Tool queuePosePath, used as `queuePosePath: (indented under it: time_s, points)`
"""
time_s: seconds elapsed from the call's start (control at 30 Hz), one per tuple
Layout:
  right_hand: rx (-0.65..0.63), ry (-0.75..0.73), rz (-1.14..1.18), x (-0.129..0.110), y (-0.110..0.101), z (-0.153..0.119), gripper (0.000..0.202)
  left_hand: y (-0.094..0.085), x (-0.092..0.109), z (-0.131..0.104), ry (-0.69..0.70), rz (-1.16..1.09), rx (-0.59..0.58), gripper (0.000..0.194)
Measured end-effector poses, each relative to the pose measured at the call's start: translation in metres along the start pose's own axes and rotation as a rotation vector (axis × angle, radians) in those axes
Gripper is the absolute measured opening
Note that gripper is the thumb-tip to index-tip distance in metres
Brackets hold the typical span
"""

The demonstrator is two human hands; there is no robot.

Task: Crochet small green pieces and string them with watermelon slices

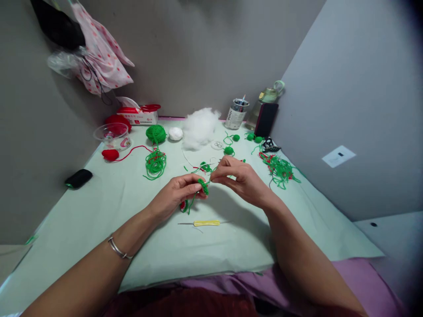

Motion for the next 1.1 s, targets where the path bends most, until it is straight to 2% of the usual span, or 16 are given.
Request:
queuePosePath:
  time_s: [0.2,0.4,0.53,0.7,0.8,0.87,0.97,1.03,1.1]
  points:
    - [-0.003,0.013,0.054,-0.003,0.006,0.002,0.013,0.001,0.0,0.001,0.027,-0.019,-0.024,0.014]
    - [0.07,0.177,0.084,0.005,0.013,0.003,0.005,-0.004,-0.008,0.002,-0.005,0.01,0.038,0.016]
    - [0.062,0.211,0.266,0.002,0.02,0.003,0.018,-0.006,-0.011,0.004,0.008,-0.019,0.08,0.016]
    - [0.0,0.098,0.069,-0.004,0.032,0.001,0.015,-0.004,-0.014,0.007,0.052,-0.001,0.088,0.016]
    - [0.05,0.033,0.015,-0.009,0.033,0.001,0.015,-0.004,-0.017,0.008,0.021,0.041,0.094,0.015]
    - [0.153,0.001,0.102,-0.015,0.029,0.002,0.012,-0.004,-0.018,0.008,0.019,0.05,0.1,0.015]
    - [0.298,0.055,0.456,-0.022,0.021,0.002,0.008,-0.004,-0.018,0.008,0.019,0.052,0.106,0.015]
    - [0.267,0.167,0.749,-0.022,0.017,0.003,0.012,-0.005,-0.018,0.008,-0.001,0.055,0.104,0.016]
    - [0.223,0.247,0.942,-0.02,0.013,0.004,0.016,-0.005,-0.018,0.008,-0.019,0.057,0.097,0.017]
Point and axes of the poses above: each hand's wrist, its own z-axis towards the middle knuckle, its own y-axis out of the palm, x = y × z, the point moved 2 cm from there along z, towards the middle knuckle, and after that the axes turned 7 degrees about z, right-handed, at the moved point
